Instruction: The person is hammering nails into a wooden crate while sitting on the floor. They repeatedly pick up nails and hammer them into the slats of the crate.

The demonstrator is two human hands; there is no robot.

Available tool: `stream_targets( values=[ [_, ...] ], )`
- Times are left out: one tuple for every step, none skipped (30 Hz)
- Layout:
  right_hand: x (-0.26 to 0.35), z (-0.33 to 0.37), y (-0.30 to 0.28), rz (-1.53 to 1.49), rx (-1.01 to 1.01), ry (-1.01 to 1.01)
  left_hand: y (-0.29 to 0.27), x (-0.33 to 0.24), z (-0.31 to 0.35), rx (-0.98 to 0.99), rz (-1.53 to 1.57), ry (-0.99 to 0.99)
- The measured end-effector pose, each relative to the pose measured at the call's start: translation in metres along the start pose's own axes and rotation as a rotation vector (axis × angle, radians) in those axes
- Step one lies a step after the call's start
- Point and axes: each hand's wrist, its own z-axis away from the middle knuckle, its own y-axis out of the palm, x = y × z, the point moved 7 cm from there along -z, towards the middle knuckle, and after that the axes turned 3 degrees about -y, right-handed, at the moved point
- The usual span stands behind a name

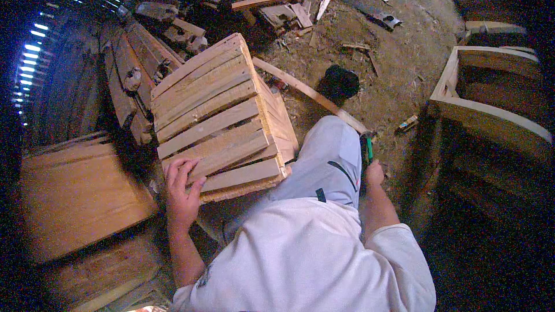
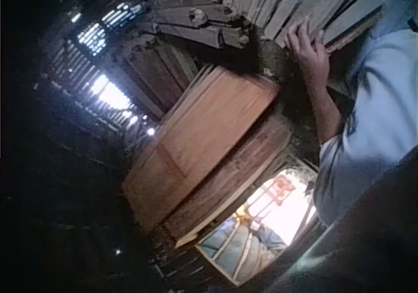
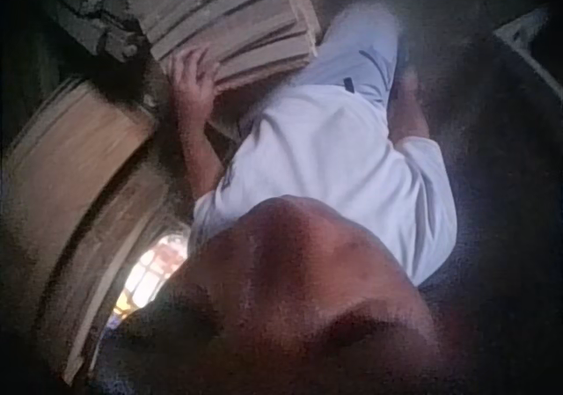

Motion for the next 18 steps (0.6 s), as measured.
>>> stream_targets(
  values=[
    [0.0, 0.002, -0.001, 0.003, 0.019, 0.004, -0.001, -0.001, 0.0, -0.005, -0.01, 0.007],
    [0.0, 0.004, -0.002, 0.007, 0.038, 0.008, -0.002, -0.002, 0.0, -0.003, -0.001, 0.003],
    [0.001, 0.002, 0.0, 0.009, 0.055, 0.008, -0.004, -0.003, -0.001, -0.007, 0.008, -0.001],
    [-0.001, 0.001, 0.002, -0.038, 0.056, 0.034, -0.006, -0.004, -0.002, -0.009, 0.017, -0.005],
    [-0.005, 0.003, 0.002, -0.085, 0.059, 0.06, -0.009, -0.005, -0.007, -0.024, -0.001, 0.019],
    [-0.008, 0.002, 0.004, -0.129, 0.062, 0.084, -0.014, -0.005, -0.015, -0.041, -0.02, 0.038],
    [-0.009, 0.002, 0.003, -0.174, 0.104, 0.167, -0.016, -0.004, -0.023, -0.06, -0.035, 0.052],
    [-0.005, 0.005, 0.001, -0.168, 0.124, 0.152, -0.02, -0.003, -0.034, -0.086, 0.017, 0.067],
    [-0.002, 0.008, -0.005, -0.159, 0.136, 0.139, -0.021, 0.002, -0.051, -0.115, 0.077, 0.083],
    [0.004, 0.011, -0.013, -0.148, 0.149, 0.123, -0.02, 0.009, -0.069, -0.112, 0.077, 0.109],
    [0.008, 0.01, -0.014, -0.125, 0.168, 0.089, -0.024, 0.013, -0.086, -0.111, 0.067, 0.129],
    [0.012, 0.012, -0.015, -0.099, 0.186, 0.052, -0.024, 0.019, -0.103, -0.141, 0.066, 0.139],
    [0.014, 0.014, -0.015, -0.078, 0.203, 0.019, -0.024, 0.023, -0.118, -0.168, 0.064, 0.155],
    [0.01, 0.012, -0.013, -0.116, 0.184, 0.042, -0.017, 0.031, -0.13, -0.159, 0.046, 0.163],
    [0.004, 0.006, -0.005, -0.154, 0.162, 0.066, -0.009, 0.042, -0.139, -0.15, 0.031, 0.171],
    [-0.001, 0.004, -0.002, -0.197, 0.141, 0.098, -0.005, 0.041, -0.144, -0.136, 0.015, 0.188],
    [-0.004, 0.0, -0.004, -0.144, 0.102, 0.068, -0.008, 0.041, -0.14, -0.166, 0.014, 0.202],
    [-0.005, 0.006, -0.006, -0.092, 0.067, 0.052, -0.008, 0.035, -0.137, -0.184, 0.014, 0.223]
  ],
)
